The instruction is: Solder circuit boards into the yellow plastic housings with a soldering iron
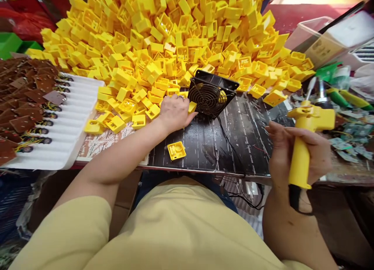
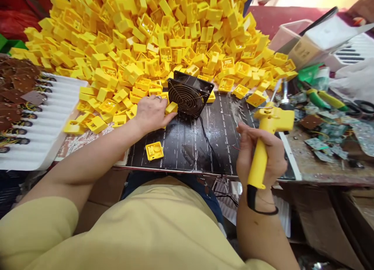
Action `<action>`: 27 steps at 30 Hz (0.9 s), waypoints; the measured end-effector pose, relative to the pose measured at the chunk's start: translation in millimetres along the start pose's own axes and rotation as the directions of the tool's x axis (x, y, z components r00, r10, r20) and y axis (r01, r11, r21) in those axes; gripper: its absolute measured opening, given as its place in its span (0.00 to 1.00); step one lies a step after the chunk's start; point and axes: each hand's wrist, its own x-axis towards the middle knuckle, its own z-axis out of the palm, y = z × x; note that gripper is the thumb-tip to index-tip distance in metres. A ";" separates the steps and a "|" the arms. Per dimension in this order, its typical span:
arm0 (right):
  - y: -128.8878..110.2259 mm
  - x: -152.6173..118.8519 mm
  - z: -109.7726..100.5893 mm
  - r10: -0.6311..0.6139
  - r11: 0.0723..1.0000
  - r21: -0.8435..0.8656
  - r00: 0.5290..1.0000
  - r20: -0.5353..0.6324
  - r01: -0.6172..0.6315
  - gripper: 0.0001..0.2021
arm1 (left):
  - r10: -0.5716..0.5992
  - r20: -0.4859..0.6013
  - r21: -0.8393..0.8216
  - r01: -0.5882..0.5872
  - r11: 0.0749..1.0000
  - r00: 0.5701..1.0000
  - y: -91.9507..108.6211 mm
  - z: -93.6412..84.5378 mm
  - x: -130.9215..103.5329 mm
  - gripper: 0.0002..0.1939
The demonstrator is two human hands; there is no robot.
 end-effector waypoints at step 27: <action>-11.2 -25.9 27.7 -0.457 0.889 0.358 0.595 0.661 0.286 0.19 | 0.150 -0.003 -0.337 -0.143 0.931 0.989 0.0 -13.3 -133.1 0.31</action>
